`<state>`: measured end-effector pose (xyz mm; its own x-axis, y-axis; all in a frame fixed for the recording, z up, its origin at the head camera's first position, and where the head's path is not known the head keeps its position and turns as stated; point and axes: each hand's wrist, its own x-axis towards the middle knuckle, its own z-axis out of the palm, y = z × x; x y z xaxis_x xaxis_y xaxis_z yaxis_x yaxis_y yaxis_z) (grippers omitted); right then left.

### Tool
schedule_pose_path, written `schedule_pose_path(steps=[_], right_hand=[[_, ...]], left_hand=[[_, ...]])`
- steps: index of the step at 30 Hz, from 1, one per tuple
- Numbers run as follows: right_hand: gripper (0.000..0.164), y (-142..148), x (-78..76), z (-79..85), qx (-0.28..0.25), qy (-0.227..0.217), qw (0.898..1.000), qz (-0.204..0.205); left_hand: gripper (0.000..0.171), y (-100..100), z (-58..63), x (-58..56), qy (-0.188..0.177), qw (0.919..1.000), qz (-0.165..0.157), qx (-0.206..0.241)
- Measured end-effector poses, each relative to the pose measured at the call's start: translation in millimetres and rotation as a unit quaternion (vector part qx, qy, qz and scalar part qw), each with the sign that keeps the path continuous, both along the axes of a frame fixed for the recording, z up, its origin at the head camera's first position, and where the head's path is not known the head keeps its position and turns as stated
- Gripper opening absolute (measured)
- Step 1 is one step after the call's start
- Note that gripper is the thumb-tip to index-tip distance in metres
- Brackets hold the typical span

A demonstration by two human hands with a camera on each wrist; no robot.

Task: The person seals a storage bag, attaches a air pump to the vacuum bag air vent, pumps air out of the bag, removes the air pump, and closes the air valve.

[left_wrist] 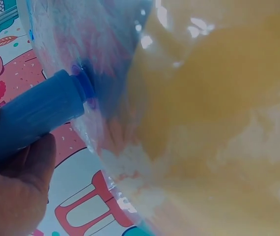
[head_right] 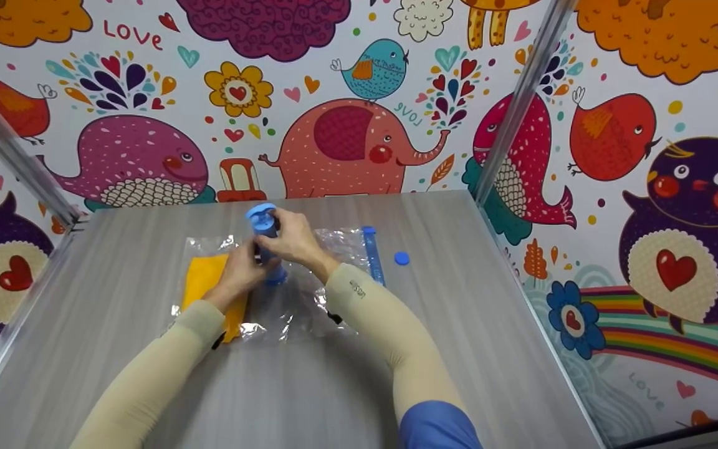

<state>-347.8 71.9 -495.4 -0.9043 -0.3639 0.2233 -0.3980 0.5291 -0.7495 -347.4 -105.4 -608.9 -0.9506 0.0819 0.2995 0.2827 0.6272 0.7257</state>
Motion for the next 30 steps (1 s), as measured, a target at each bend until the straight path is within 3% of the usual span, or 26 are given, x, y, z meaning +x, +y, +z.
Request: schedule_pose_path(steps=[3,6,8,10,15,17,20,22,25,27,29,30], right_hand=[[0.051,-0.1,-0.5,0.1,0.010,0.015,1.000,-0.006],[0.055,-0.5,-0.8,0.5,0.019,0.018,1.000,-0.011],[0.057,-1.4,-0.6,1.1,0.022,0.015,1.000,-0.014],[0.058,-2.7,-0.8,1.3,0.024,0.010,0.999,-0.018],[0.053,-6.8,-0.3,1.4,0.032,0.001,0.998,-0.046],[0.052,-8.7,0.5,1.5,0.034,-0.002,0.998,-0.058],[0.050,-12.1,1.9,1.8,0.041,-0.005,0.996,-0.075],[0.051,-14.4,3.0,2.1,0.046,-0.008,0.995,-0.088],[0.053,-16.7,4.0,2.4,0.055,-0.009,0.992,-0.111],[0.055,-17.5,4.1,2.2,0.057,-0.009,0.991,-0.122],[0.058,-17.7,3.8,1.9,0.057,-0.009,0.990,-0.125],[0.060,-17.5,3.5,1.8,0.057,-0.009,0.991,-0.125]], left_hand=[[0.056,-6.3,-33.2,-24.1,0.006,1.0000,-0.001,-0.006],[0.060,-8.4,-47.1,-35.8,-0.002,0.9997,0.002,-0.026],[0.061,-8.9,-49.3,-38.6,-0.006,0.9996,0.007,-0.026],[0.057,-7.2,-35.9,-29.1,-0.010,0.9996,0.009,-0.024],[0.053,3.1,23.3,13.5,-0.041,0.9990,0.015,-0.007],[0.054,7.3,38.2,24.3,-0.050,0.9985,0.022,-0.006],[0.054,10.6,43.5,28.3,-0.045,0.9983,0.035,-0.011],[0.056,6.9,24.3,15.3,-0.018,0.9990,0.041,-0.007],[0.057,4.9,6.3,1.1,-0.007,0.9987,0.050,-0.010],[0.058,1.9,-13.6,-12.9,0.004,0.9983,0.056,-0.015],[0.057,1.6,-15.2,-14.3,-0.013,0.9982,0.056,-0.020],[0.058,0.2,-23.0,-19.8,-0.014,0.9981,0.057,-0.021]])
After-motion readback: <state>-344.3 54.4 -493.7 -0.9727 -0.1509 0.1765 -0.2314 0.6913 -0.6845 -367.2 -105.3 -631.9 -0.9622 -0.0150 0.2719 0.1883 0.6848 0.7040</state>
